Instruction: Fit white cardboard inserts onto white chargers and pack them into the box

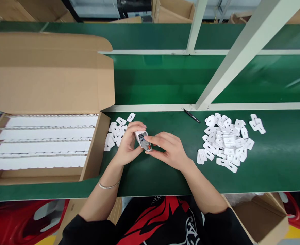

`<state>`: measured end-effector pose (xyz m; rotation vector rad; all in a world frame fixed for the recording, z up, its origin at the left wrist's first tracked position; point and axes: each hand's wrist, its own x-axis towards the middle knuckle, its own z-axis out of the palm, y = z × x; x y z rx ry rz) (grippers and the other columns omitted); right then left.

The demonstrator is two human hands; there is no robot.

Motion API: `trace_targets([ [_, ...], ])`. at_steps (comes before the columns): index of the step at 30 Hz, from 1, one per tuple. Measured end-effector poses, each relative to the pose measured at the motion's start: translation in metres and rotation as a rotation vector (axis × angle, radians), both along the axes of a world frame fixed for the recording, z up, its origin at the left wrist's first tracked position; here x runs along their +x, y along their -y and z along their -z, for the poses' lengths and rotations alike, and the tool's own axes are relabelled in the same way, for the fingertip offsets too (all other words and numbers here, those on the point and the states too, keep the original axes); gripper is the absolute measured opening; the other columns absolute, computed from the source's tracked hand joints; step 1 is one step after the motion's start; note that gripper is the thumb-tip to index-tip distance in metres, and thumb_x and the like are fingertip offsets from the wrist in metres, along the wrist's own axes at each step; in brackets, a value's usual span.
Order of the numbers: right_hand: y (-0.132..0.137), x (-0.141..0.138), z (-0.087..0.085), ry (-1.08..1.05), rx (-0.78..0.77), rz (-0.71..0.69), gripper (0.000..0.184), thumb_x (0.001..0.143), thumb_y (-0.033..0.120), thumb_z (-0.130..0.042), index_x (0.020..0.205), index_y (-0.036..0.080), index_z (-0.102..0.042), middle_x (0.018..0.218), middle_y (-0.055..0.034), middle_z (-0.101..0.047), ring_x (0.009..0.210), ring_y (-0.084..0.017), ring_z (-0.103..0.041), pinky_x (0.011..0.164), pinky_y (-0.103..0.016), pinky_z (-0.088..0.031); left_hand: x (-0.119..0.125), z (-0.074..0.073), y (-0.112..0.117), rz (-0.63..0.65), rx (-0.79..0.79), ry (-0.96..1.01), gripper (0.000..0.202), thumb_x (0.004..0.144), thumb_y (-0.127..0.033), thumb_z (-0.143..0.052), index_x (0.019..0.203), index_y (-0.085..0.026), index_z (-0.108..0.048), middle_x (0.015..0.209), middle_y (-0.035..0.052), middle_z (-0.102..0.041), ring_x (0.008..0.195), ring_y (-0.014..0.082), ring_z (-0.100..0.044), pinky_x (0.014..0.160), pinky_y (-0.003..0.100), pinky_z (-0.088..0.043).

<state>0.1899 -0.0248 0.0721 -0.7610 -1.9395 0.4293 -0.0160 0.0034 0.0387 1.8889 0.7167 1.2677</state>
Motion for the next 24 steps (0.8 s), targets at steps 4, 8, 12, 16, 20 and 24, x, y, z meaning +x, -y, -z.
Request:
trace_targets([
  [4, 0.0003, 0.0003, 0.0011, 0.010, 0.001, 0.023, 0.043, 0.096, 0.027, -0.078, 0.137, 0.029, -0.064, 0.091, -0.0017, -0.073, 0.076, -0.016, -0.067, 0.068, -0.030, -0.057, 0.0003, -0.0005, 0.0007, 0.007, 0.005, 0.018, 0.049, 0.088, -0.009, -0.065, 0.132, -0.027, -0.055, 0.126, 0.0099, -0.053, 0.123, 0.0260, -0.055, 0.099, 0.044, -0.054],
  [8, 0.0004, 0.0009, 0.0012, 0.007, -0.008, 0.022, 0.041, 0.097, 0.027, -0.077, 0.136, 0.029, -0.065, 0.092, -0.0019, -0.073, 0.076, -0.016, -0.067, 0.068, -0.030, -0.057, 0.0004, -0.0024, 0.0014, 0.004, 0.002, 0.010, 0.048, 0.088, -0.009, -0.064, 0.132, -0.028, -0.055, 0.126, 0.0102, -0.053, 0.124, 0.0265, -0.055, 0.100, 0.045, -0.054],
  [12, -0.0001, 0.0018, 0.0011, -0.001, -0.017, 0.017, 0.041, 0.096, 0.026, -0.078, 0.135, 0.028, -0.065, 0.094, -0.0025, -0.074, 0.075, -0.016, -0.066, 0.067, -0.030, -0.056, 0.0004, -0.0035, 0.0015, 0.014, -0.003, 0.006, 0.050, 0.088, -0.007, -0.062, 0.133, -0.028, -0.054, 0.126, 0.0104, -0.053, 0.124, 0.0270, -0.055, 0.100, 0.046, -0.054],
  [16, -0.0004, 0.0026, 0.0007, 0.003, -0.023, 0.014, 0.039, 0.097, 0.028, -0.078, 0.134, 0.028, -0.066, 0.094, -0.0025, -0.074, 0.075, -0.016, -0.066, 0.068, -0.030, -0.057, 0.0004, -0.0039, 0.0017, 0.021, -0.007, 0.007, 0.052, 0.087, -0.006, -0.060, 0.134, -0.028, -0.054, 0.127, 0.0106, -0.053, 0.125, 0.0272, -0.054, 0.100, 0.046, -0.054],
  [20, -0.0003, 0.0024, 0.0002, -0.004, -0.029, 0.019, 0.041, 0.096, 0.029, -0.078, 0.136, 0.030, -0.066, 0.092, -0.0020, -0.074, 0.074, -0.017, -0.066, 0.069, -0.031, -0.057, 0.0005, -0.0046, 0.0022, 0.017, 0.002, -0.009, 0.050, 0.088, -0.009, -0.060, 0.134, -0.028, -0.053, 0.127, 0.0107, -0.053, 0.126, 0.0277, -0.054, 0.100, 0.047, -0.054],
  [24, 0.0000, 0.0025, 0.0003, -0.014, -0.045, 0.015, 0.043, 0.095, 0.029, -0.079, 0.137, 0.030, -0.066, 0.092, -0.0025, -0.074, 0.074, -0.018, -0.066, 0.067, -0.032, -0.057, 0.0006, -0.0048, 0.0024, 0.020, 0.012, -0.019, 0.047, 0.090, -0.012, -0.061, 0.134, -0.028, -0.053, 0.127, 0.0108, -0.053, 0.125, 0.0279, -0.055, 0.100, 0.047, -0.054],
])
